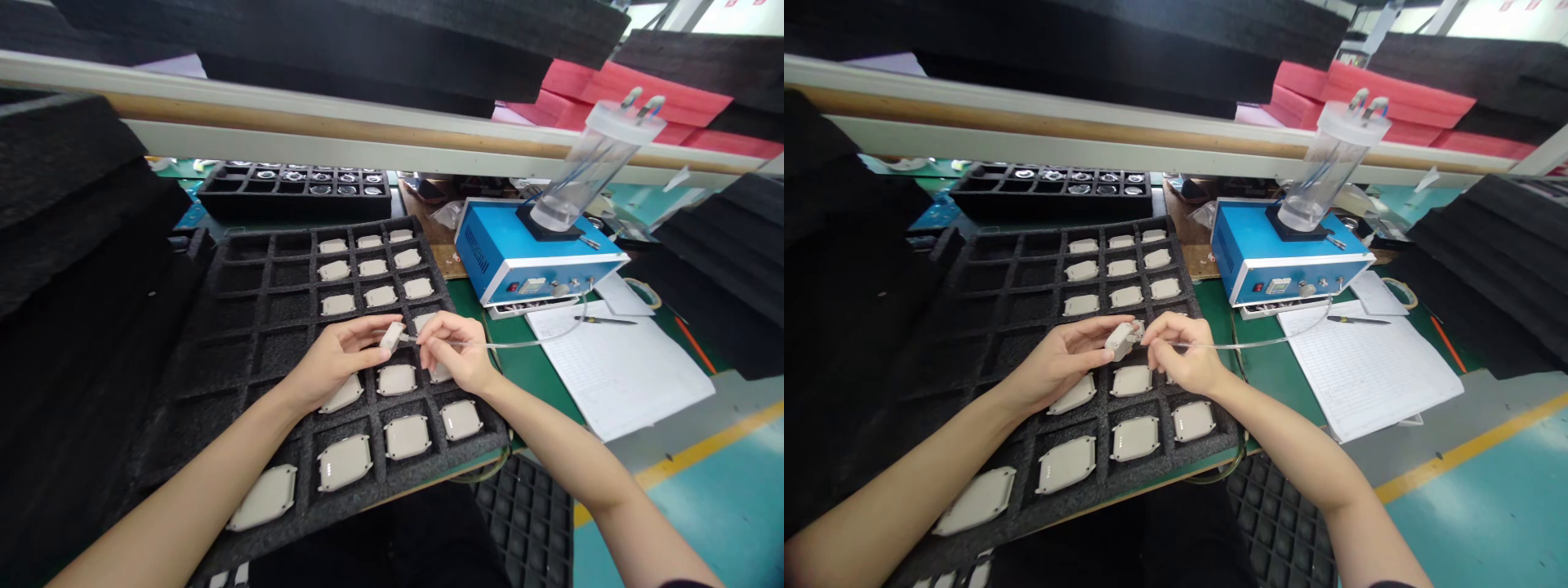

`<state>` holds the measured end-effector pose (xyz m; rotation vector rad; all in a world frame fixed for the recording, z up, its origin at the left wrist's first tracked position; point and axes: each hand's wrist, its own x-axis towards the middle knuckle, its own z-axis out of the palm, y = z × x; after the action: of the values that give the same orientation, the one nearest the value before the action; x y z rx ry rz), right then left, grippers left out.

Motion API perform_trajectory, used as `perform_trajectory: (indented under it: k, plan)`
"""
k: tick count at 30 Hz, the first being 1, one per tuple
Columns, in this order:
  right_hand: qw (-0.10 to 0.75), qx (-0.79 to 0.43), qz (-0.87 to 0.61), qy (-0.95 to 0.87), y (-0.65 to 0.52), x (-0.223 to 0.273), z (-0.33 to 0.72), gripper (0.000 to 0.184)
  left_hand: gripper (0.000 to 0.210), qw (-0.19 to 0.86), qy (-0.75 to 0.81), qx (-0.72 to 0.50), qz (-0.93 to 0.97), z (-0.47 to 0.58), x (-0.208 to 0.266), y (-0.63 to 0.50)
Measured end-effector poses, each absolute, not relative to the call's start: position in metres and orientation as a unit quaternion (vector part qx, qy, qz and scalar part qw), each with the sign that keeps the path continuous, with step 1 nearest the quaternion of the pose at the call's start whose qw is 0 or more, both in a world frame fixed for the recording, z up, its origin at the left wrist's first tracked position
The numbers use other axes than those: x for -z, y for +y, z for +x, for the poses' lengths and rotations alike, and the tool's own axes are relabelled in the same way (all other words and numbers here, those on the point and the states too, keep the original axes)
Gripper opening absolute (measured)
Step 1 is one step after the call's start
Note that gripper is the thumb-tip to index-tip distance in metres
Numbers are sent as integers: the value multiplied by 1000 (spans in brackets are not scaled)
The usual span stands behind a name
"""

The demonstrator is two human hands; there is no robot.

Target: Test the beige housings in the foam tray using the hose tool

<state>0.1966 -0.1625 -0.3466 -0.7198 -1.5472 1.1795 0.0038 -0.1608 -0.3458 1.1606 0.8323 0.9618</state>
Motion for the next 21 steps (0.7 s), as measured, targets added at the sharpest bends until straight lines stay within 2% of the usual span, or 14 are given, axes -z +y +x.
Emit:
perform_trajectory:
  k: [21]
  plan:
    - [501,-492,-305,-644,-163,345,196,5,41,644,371,-420,521,3,347,-160]
